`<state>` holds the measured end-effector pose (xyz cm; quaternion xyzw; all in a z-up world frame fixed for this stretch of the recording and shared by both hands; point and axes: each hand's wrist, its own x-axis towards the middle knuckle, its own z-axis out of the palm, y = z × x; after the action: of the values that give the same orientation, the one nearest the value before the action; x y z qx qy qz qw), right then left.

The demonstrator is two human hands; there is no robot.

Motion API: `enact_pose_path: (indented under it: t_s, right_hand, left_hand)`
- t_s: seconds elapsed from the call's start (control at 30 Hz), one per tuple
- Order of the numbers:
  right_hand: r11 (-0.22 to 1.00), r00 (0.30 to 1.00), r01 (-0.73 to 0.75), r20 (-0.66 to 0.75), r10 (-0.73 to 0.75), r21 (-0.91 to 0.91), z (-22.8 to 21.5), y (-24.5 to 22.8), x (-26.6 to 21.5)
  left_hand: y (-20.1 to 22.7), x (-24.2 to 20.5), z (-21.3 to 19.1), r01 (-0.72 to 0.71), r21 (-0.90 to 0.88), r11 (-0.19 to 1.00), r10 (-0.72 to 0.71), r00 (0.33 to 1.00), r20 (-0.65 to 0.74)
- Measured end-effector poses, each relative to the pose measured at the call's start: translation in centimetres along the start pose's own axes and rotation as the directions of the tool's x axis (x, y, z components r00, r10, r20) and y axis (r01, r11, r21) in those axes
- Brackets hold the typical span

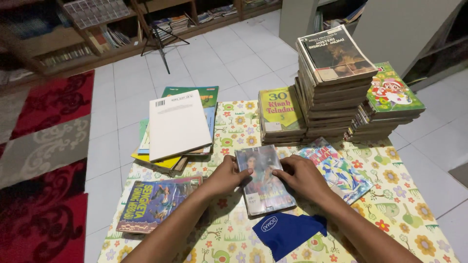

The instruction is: The person sorts and stacks books and comics on a table by picking them up with both hands and placing them into organized piles, then aligning the stacks by hand.

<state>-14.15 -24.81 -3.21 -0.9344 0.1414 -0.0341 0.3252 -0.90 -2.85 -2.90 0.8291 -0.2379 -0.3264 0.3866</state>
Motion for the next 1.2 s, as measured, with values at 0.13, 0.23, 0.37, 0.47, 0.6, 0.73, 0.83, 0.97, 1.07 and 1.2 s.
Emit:
enact_pose_path:
  t_s: [0.13, 0.23, 0.37, 0.47, 0.6, 0.73, 0.83, 0.97, 1.07, 1.2]
  right_hand:
    - [0.997, 1.0, 0.002, -0.013, -0.001, 0.082, 0.3, 0.2, -0.2]
    - [0.983, 0.999, -0.014, -0.025, 0.019, 0.184, 0.6, -0.3, -0.7]
    - [0.876, 1.0, 0.009, -0.003, -0.008, 0.482, 0.7, -1.7, -1.3]
    - [0.739, 0.982, 0.188, -0.135, -0.132, 0.646, 1.0, -1.4, -1.7]
    - [0.699, 0.931, 0.362, -0.269, -0.245, 0.616, 2.5, 2.2, 0.0]
    - [0.621, 0.898, 0.439, -0.33, -0.29, 0.65, 3.6, 2.0, -0.1]
    - [0.621, 0.925, 0.38, -0.291, -0.244, 0.686, 4.4, 2.8, 0.0]
    - [0.657, 0.964, 0.263, -0.222, -0.146, 0.707, 5.0, 2.9, -0.3]
    - [0.851, 0.961, 0.269, -0.182, -0.207, 0.451, 8.0, 10.0, 0.9]
    - [0.963, 0.955, 0.262, -0.164, -0.248, 0.07, 6.5, 6.4, 0.0]
  left_hand:
    - [-1.0, -0.2, 0.6, -0.089, -0.389, 0.917, 0.098, 0.995, 0.002]
    - [0.3, -2.0, 0.7, -0.122, -0.536, 0.835, 0.137, 0.991, -0.013]
    - [1.6, -3.5, 0.2, -0.257, -0.633, 0.73, 0.242, 0.964, -0.111]
    - [1.6, -3.5, -0.3, -0.461, -0.467, 0.755, 0.398, 0.887, -0.232]
    - [1.0, -4.3, 0.0, -0.611, -0.228, 0.758, 0.541, 0.785, -0.303]
    - [-1.2, -3.6, 0.8, -0.71, -0.045, 0.703, 0.663, 0.677, -0.32]
    - [-2.2, -3.1, 1.2, -0.703, 0.005, 0.711, 0.675, 0.681, -0.282]
    - [-4.0, -1.7, 2.2, -0.635, 0.077, 0.769, 0.635, 0.741, -0.218]
    - [-3.1, -3.1, 2.8, -0.537, 0.174, 0.825, 0.561, 0.816, -0.138]
    - [-1.6, -3.8, 3.0, -0.463, 0.204, 0.863, 0.493, 0.859, -0.138]
